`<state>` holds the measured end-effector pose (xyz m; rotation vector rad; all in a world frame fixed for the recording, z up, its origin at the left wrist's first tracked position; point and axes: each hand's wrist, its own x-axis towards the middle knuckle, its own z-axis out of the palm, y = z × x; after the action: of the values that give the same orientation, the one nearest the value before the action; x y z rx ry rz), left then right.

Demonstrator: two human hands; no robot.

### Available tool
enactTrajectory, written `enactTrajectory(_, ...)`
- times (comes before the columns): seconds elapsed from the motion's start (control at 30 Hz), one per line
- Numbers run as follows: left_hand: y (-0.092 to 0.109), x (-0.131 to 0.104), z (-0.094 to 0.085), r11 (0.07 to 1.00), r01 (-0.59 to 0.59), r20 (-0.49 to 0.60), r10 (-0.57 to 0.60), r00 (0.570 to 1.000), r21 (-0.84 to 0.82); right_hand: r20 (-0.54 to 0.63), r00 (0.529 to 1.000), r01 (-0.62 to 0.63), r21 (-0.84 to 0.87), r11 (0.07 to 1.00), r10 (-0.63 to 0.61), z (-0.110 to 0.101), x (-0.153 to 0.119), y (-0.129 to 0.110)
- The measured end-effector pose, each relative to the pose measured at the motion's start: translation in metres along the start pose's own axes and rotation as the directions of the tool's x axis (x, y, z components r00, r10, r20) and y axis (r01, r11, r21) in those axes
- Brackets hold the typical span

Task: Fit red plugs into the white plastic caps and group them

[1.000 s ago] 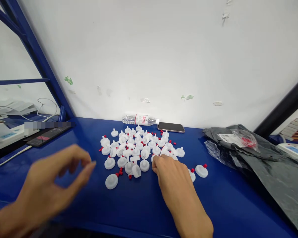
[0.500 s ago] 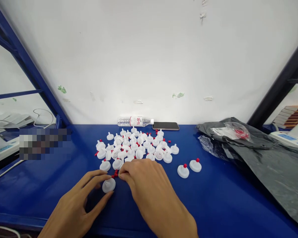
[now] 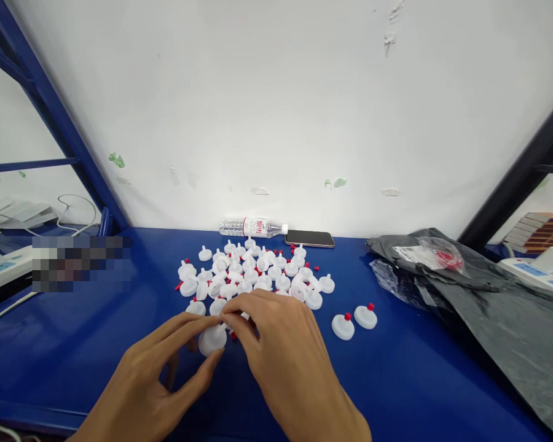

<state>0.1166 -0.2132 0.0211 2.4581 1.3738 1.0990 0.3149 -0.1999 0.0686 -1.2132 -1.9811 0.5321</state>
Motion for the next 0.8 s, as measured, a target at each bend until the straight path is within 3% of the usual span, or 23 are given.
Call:
enactTrajectory(0.3,-0.002,0.001,-0.004,0.999,-0.010,-0.005,0.010,1.000,-0.038,0.027,0.999,0.016,0.031,0.999,-0.017,0.002,0.001,0.002)
enactTrajectory(0.43,0.001,0.002,-0.004,0.998,-0.034,-0.067,0.030,0.997,-0.058,0.014,1.000,0.011,0.121,0.993,-0.012,-0.001,0.002,0.001)
enactTrajectory(0.67,-0.002,0.000,-0.006,0.989,-0.090,-0.119,0.077,0.990,-0.114,0.074,0.983,-0.182,0.390,0.903,0.166,0.000,0.003,-0.007)
enactTrajectory(0.8,-0.006,0.002,-0.005,0.992,-0.102,-0.136,0.090,0.987,-0.080,0.009,0.974,-0.220,0.286,0.933,0.227,-0.011,-0.001,-0.008)
